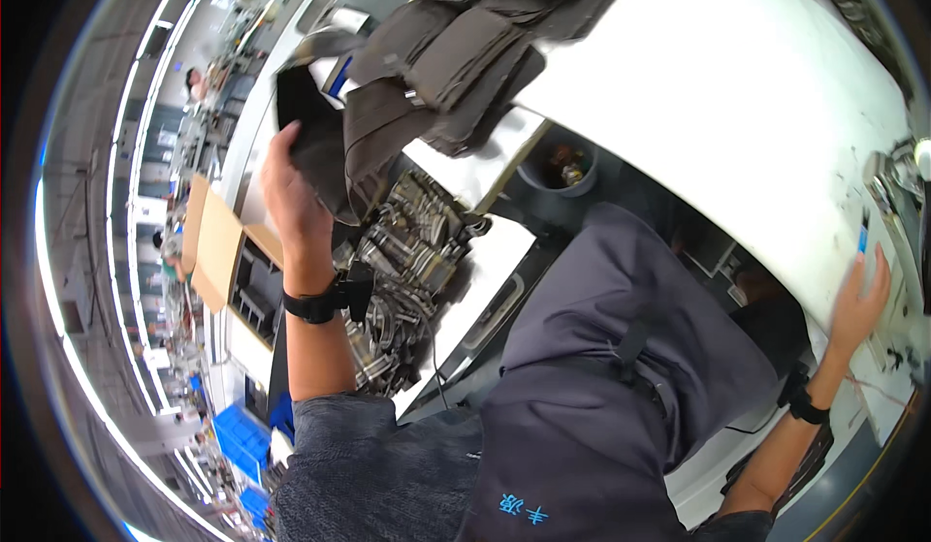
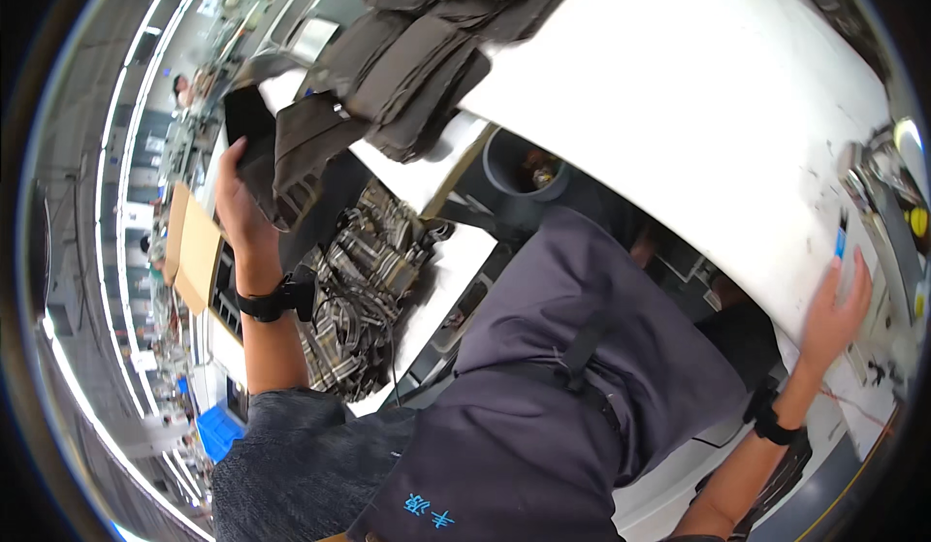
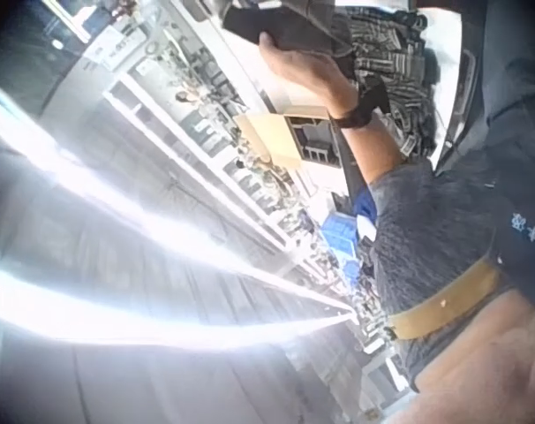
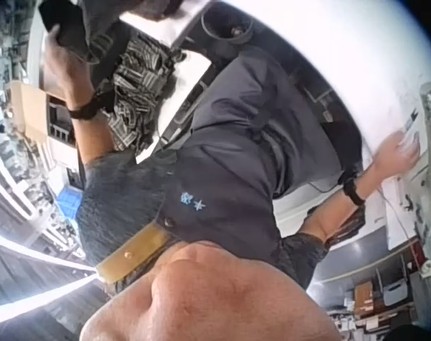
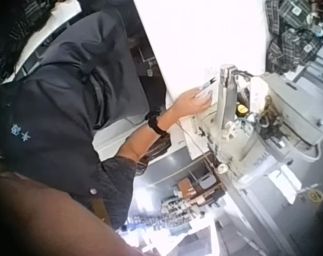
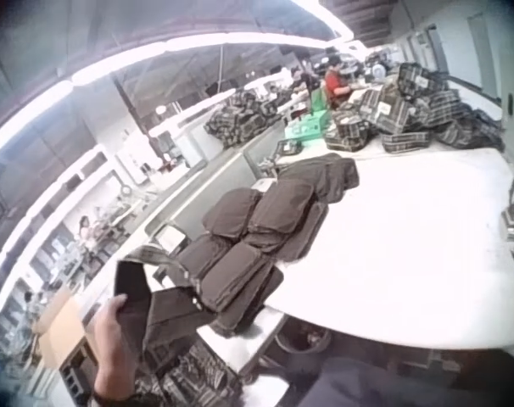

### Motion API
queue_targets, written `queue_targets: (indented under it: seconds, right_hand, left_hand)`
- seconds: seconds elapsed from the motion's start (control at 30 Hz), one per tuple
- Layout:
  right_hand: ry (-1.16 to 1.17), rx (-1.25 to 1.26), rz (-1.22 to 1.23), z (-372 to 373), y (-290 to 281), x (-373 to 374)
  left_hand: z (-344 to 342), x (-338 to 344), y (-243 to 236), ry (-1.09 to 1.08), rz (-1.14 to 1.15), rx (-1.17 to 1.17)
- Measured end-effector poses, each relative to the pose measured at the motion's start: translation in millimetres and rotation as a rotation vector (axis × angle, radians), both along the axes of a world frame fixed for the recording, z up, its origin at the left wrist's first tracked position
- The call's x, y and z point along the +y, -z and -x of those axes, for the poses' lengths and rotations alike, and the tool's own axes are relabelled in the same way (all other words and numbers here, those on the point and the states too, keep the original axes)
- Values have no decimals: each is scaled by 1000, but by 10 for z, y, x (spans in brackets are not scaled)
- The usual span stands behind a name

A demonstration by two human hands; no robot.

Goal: Sewing the inner lining and trim elements of a plaid patterned bag using an industrial sewing machine.

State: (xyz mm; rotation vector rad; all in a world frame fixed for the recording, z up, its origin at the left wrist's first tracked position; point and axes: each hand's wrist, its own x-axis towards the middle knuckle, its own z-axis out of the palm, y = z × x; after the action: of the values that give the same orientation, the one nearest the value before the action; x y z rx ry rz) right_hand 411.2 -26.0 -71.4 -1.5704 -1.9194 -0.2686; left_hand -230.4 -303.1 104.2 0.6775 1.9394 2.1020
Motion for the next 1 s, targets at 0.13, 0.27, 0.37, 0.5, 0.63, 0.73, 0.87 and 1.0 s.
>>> queue_targets:
  seconds: [0.13, 0.27, 0.37, 0.5, 0.63, 0.73, 0.87, 1.0]
  right_hand:
    - [-154, 536, 236, 692, -323, -796]
    - [-563, 823, 655, 1399, -417, -1251]
    - [-553, 1235, 838, 1607, -251, -1337]
    - [-508, 1480, 951, 1493, -147, -1262]
    - [-488, 1501, 1063, 1463, -213, -1228]
    - [-477, 1543, 1147, 1436, -203, -1194]
    - [-476, 1593, 1161, 1452, -166, -1224]
    - [-538, 1877, 1159, 1466, -116, -1229]
  left_hand:
    - [-994, 957, 476, 429, -47, -826]
    - [-1801, 1360, 1229, 1060, 426, -881]
    - [-2321, 1437, 1209, 1146, 636, -396]
    - [-2589, 1468, 1262, 1207, 729, -98]
    - [-2491, 1410, 1069, 1173, 759, 208]
    - [-2417, 1386, 853, 1114, 558, 462]
    - [-2615, 1464, 637, 1090, 355, 584]
    - [-2956, 1707, 758, 1178, 292, 845]
